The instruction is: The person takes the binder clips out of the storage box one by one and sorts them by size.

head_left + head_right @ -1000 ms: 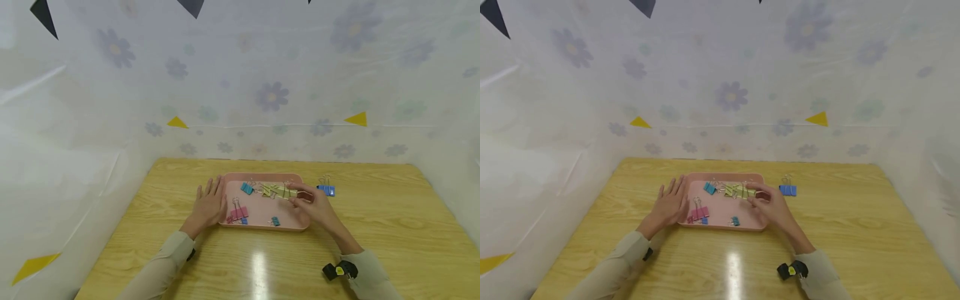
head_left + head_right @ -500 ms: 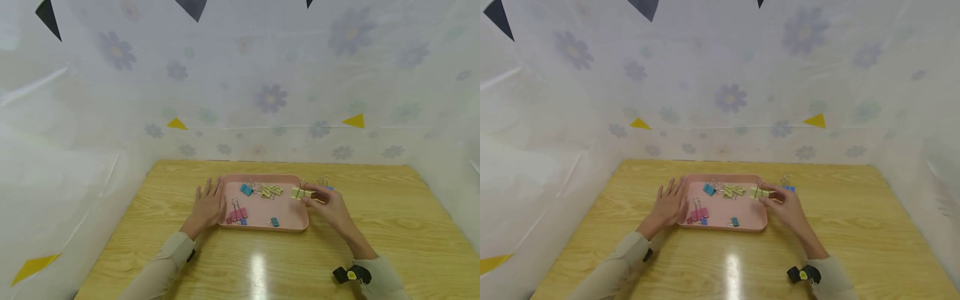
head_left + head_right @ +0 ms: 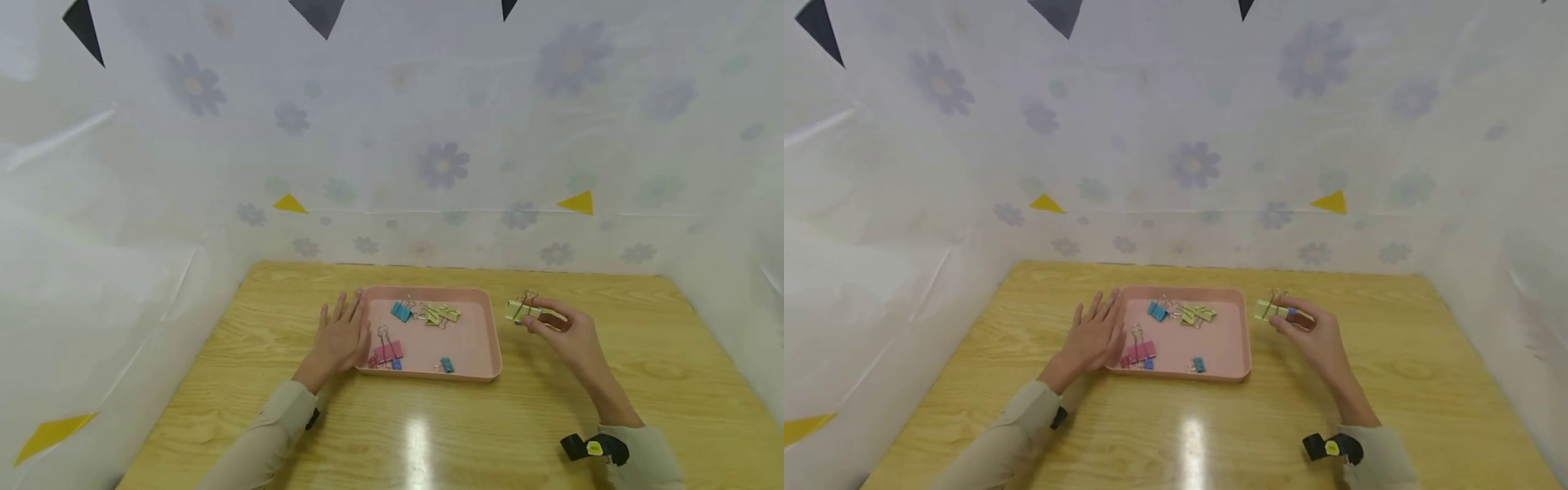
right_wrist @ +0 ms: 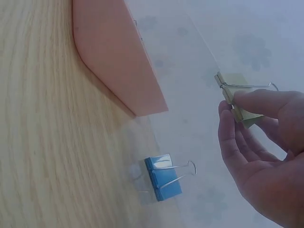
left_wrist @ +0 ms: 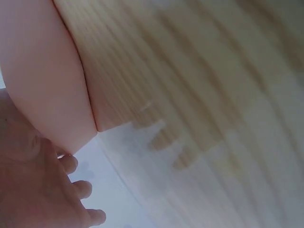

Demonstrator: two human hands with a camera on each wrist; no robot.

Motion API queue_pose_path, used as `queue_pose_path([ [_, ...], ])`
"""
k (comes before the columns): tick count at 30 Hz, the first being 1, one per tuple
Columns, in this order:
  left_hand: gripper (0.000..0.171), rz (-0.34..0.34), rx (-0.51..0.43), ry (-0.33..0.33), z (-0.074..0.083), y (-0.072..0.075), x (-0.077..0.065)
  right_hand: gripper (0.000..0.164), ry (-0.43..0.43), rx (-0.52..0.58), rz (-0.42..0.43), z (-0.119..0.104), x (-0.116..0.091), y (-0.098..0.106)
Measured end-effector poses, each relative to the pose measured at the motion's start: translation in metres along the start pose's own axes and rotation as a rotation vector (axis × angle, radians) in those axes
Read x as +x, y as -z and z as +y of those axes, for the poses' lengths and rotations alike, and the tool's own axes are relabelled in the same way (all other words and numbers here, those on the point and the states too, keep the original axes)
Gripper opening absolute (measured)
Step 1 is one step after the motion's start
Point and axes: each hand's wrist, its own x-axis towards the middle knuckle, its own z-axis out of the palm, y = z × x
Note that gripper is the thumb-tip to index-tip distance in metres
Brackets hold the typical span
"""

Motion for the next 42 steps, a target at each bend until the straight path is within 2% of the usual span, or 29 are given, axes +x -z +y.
queue_pose_path([
  [3, 0.062, 0.013, -0.018, -0.006, 0.001, 0.001, -0.001, 0.037, -0.014, -0.048, 0.033, 0.002, -0.001, 0.008],
  [8, 0.061, 0.033, -0.023, -0.011, 0.003, 0.001, 0.001, 0.038, -0.041, -0.061, 0.07, 0.006, -0.001, 0.021],
  [19, 0.063, 0.047, -0.032, -0.023, 0.002, -0.002, 0.002, 0.042, -0.077, 0.172, 0.103, 0.016, 0.001, 0.049],
  [25, 0.062, 0.056, -0.024, -0.027, 0.002, -0.004, 0.001, 0.041, -0.104, 0.196, 0.111, 0.026, 0.002, 0.06],
  [28, 0.062, 0.051, -0.026, -0.024, 0.003, -0.003, 0.0, 0.041, -0.12, 0.154, 0.127, 0.033, 0.002, 0.065],
  [35, 0.061, 0.041, -0.016, -0.014, 0.004, 0.0, -0.001, 0.044, -0.177, -0.118, 0.148, 0.047, 0.003, 0.075],
  [42, 0.061, 0.029, -0.006, -0.015, 0.003, -0.002, 0.0, 0.043, -0.175, -0.119, 0.141, 0.055, 0.003, 0.079],
])
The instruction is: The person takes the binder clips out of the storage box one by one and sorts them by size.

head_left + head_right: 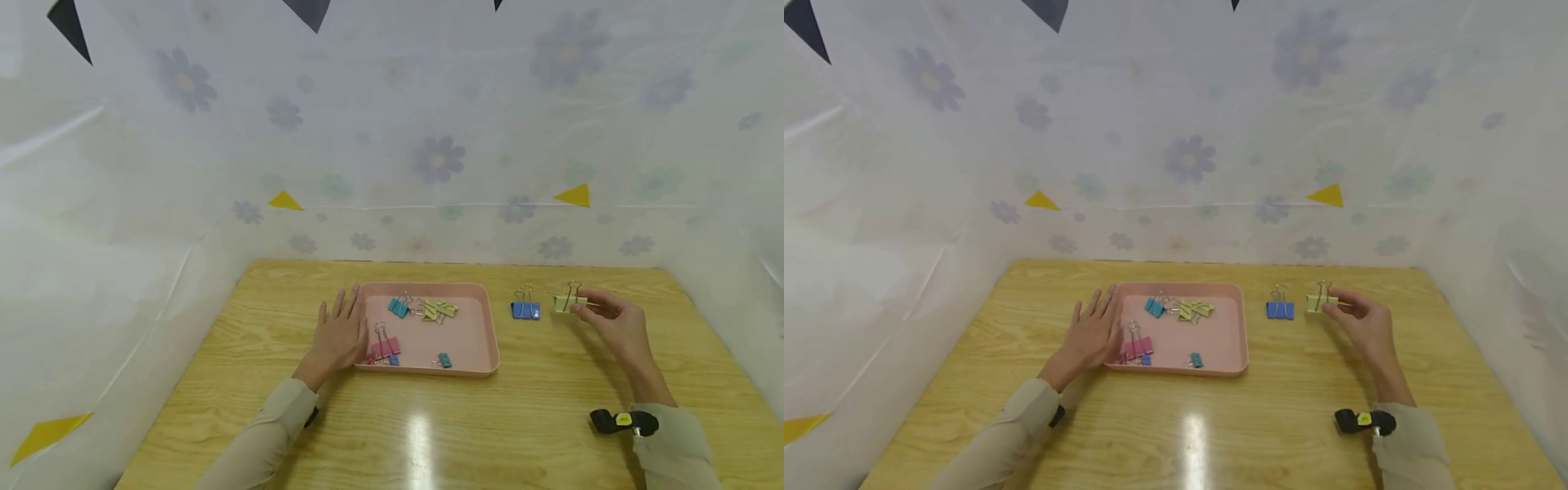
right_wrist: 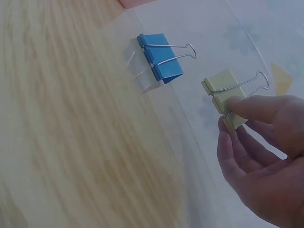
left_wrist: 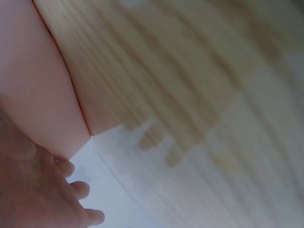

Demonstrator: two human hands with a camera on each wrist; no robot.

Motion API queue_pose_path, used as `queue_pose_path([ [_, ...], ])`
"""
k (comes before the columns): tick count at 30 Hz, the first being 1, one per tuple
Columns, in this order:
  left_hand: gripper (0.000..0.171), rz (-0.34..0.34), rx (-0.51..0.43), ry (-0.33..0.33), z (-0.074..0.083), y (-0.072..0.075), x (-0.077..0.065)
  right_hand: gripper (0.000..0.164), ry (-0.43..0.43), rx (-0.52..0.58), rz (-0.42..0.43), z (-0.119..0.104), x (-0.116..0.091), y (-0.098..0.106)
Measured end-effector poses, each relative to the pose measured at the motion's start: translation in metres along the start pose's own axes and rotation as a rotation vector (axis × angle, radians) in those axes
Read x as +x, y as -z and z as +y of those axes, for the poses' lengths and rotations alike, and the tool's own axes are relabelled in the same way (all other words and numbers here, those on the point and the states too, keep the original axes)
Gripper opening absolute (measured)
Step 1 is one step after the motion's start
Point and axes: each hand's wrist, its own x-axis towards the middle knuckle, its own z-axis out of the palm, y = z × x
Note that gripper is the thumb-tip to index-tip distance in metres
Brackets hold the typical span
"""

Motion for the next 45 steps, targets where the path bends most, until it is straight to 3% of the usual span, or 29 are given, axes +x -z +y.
queue_pose_path([
  [4, 0.061, -0.006, 0.005, 0.001, -0.001, -0.002, 0.001, 0.042, -0.013, -0.009, -0.005, 0.007, 0.002, 0.001],
  [10, 0.061, -0.006, 0.0, 0.004, -0.001, -0.003, 0.0, 0.046, -0.052, -0.125, -0.001, 0.018, 0.005, -0.001],
  [17, 0.061, 0.004, 0.004, -0.001, 0.001, 0.001, -0.001, 0.047, -0.068, -0.232, 0.019, 0.018, 0.006, -0.003],
  [29, 0.06, 0.021, -0.007, -0.011, 0.001, 0.001, -0.002, 0.049, -0.094, -0.374, -0.022, 0.022, 0.009, -0.004],
  [45, 0.06, 0.004, 0.003, -0.006, 0.0, 0.001, -0.002, 0.044, -0.09, -0.403, -0.048, 0.018, 0.009, -0.007],
])
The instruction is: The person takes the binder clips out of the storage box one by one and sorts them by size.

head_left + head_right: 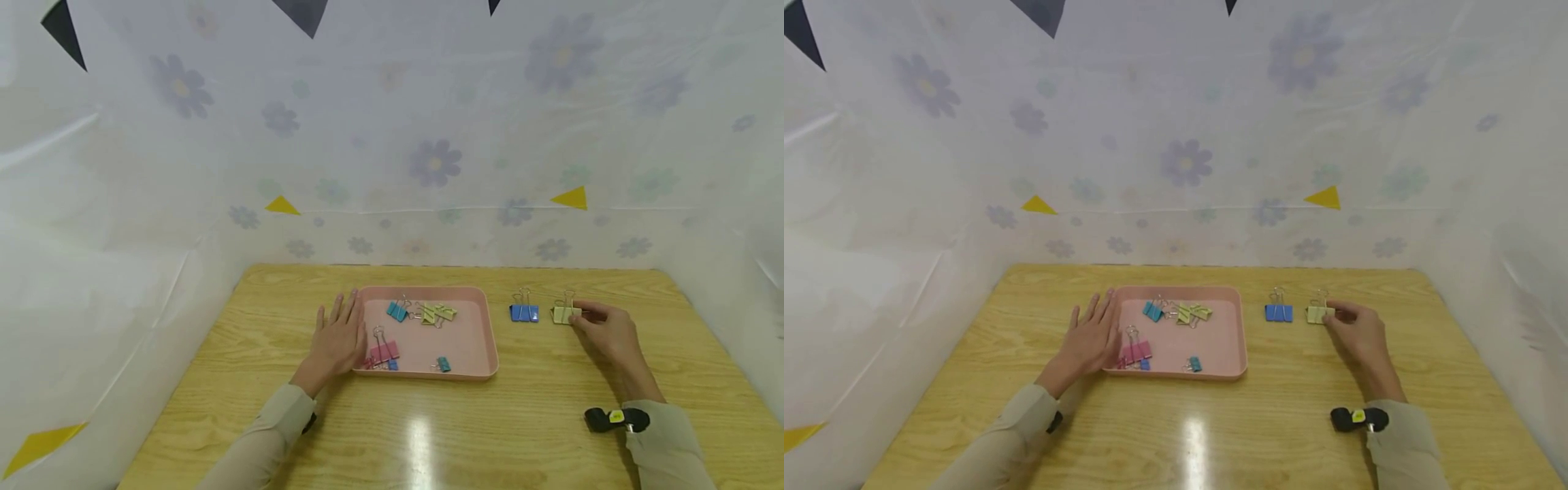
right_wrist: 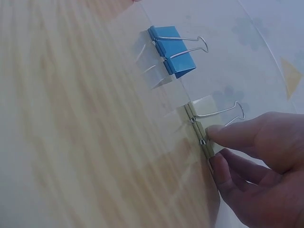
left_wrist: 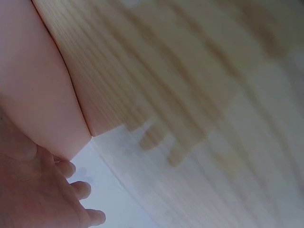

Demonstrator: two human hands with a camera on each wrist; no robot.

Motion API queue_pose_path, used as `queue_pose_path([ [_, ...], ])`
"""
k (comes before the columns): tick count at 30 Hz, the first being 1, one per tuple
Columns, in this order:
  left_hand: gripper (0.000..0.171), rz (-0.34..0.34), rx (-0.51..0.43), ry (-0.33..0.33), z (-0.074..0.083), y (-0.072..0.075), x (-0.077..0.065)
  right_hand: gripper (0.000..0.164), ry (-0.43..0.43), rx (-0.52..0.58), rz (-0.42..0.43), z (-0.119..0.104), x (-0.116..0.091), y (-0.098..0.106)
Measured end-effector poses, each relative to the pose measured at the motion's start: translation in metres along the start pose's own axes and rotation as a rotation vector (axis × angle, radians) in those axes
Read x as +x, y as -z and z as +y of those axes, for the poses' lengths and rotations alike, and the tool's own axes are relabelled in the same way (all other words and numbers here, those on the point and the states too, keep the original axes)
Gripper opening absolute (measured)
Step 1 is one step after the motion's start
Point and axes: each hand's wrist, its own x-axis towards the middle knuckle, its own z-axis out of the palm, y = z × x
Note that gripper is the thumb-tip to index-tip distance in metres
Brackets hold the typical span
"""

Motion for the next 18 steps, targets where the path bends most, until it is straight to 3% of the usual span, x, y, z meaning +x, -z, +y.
queue_pose_path([
  [7, 0.061, 0.001, -0.003, 0.001, 0.0, 0.0, 0.0, 0.045, -0.002, 0.0, -0.001, -0.002, -0.001, 0.003],
  [18, 0.061, 0.039, -0.018, -0.014, -0.006, -0.012, 0.003, 0.054, 0.016, 0.154, 0.054, -0.011, -0.008, 0.01],
])
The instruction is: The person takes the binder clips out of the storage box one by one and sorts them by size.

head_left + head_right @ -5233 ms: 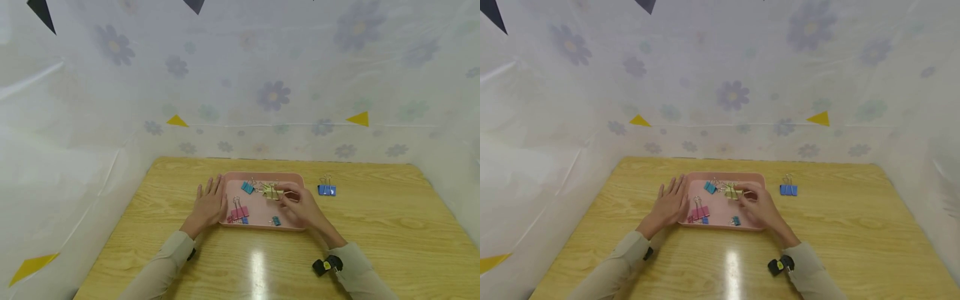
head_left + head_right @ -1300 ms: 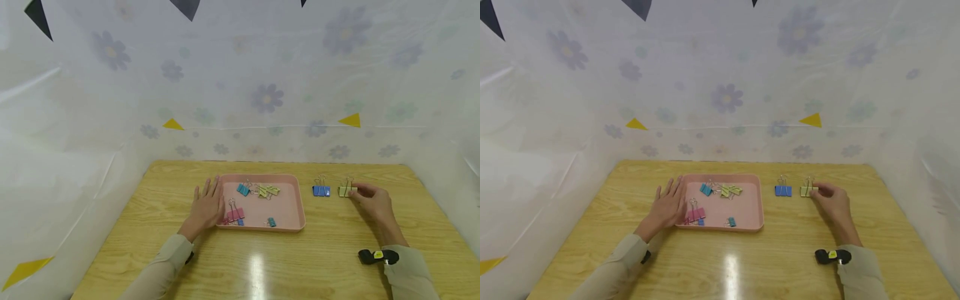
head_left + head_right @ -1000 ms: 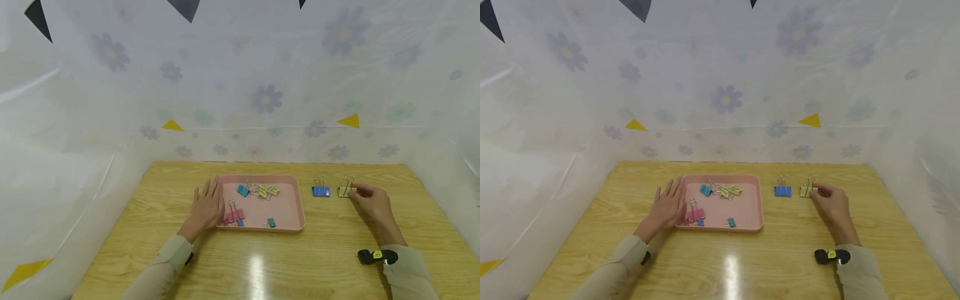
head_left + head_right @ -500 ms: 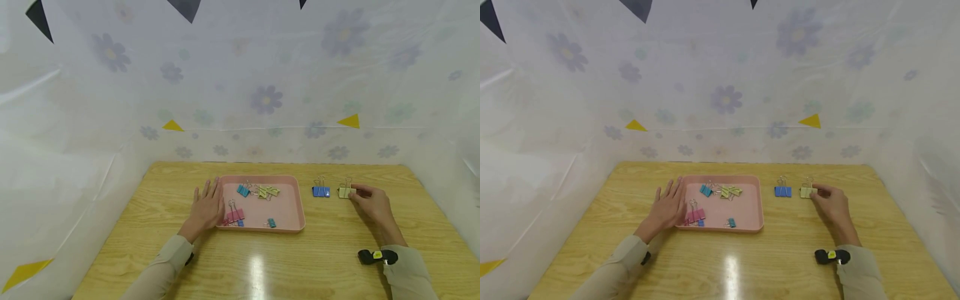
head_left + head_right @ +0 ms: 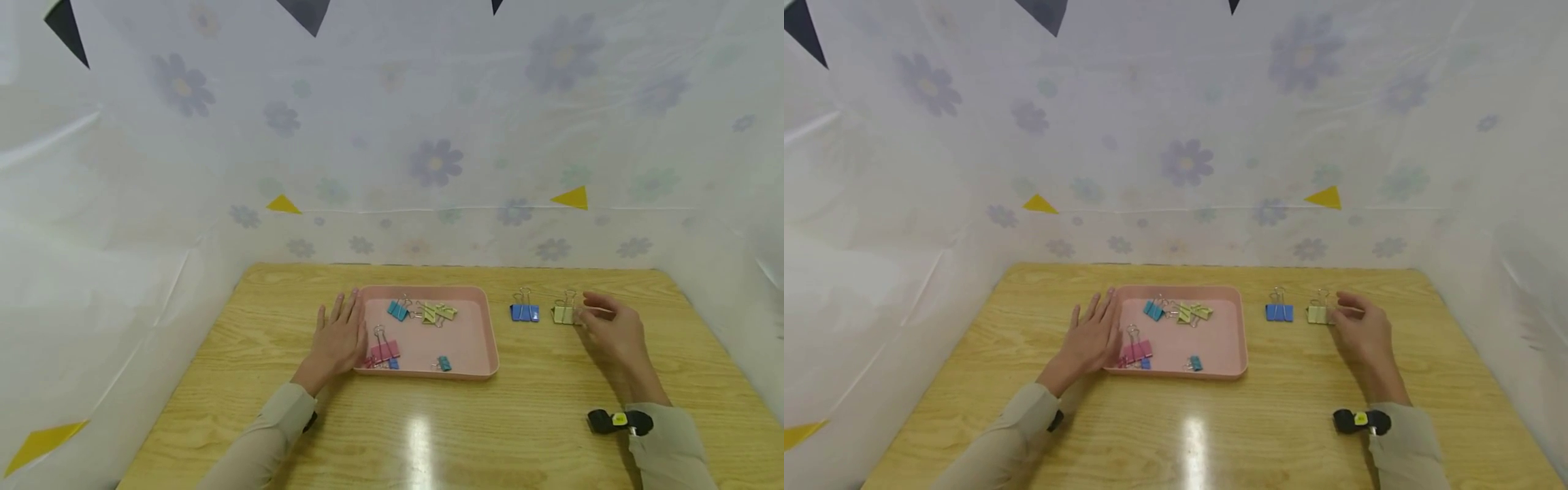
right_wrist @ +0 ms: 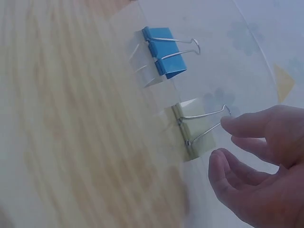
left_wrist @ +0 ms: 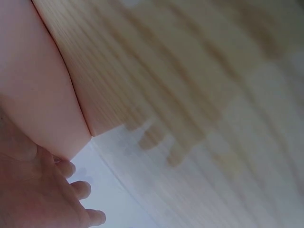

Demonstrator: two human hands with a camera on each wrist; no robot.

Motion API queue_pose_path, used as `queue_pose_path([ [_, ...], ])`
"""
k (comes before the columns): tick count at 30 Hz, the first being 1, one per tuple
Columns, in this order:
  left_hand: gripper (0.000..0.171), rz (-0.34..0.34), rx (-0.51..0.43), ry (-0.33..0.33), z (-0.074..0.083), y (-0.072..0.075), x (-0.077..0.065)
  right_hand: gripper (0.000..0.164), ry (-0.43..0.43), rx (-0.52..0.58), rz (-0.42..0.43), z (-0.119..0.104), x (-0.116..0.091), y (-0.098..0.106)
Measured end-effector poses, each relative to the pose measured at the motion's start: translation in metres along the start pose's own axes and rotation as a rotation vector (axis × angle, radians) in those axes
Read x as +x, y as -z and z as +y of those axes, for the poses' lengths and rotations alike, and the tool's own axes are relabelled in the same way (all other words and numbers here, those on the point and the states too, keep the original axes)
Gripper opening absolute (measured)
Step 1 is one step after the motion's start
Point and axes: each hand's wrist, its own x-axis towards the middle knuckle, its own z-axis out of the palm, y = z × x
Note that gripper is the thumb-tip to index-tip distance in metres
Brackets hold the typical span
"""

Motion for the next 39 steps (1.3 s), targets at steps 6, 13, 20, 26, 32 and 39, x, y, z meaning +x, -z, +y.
queue_pose_path([
  [6, 0.061, -0.023, 0.012, 0.017, 0.007, 0.007, -0.001, 0.054, 0.065, 0.064, 0.032, -0.005, -0.001, 0.003],
  [13, 0.061, -0.023, 0.015, 0.025, 0.01, 0.009, -0.001, 0.038, 0.183, 0.143, 0.035, -0.02, -0.002, -0.003],
  [20, 0.062, -0.014, 0.003, 0.015, 0.011, 0.007, 0.001, 0.038, 0.275, 0.175, 0.004, -0.034, -0.005, -0.015],
  [26, 0.061, -0.028, 0.007, 0.022, 0.012, 0.007, 0.003, 0.038, 0.273, 0.21, -0.052, -0.048, -0.01, -0.026],
  [32, 0.061, -0.034, 0.009, 0.027, 0.013, 0.007, 0.005, 0.038, 0.309, 0.244, -0.112, -0.06, -0.015, -0.038],
  [39, 0.061, -0.038, -0.002, 0.025, 0.015, 0.006, 0.005, 0.036, 0.339, 0.295, -0.17, -0.068, -0.018, -0.053],
])
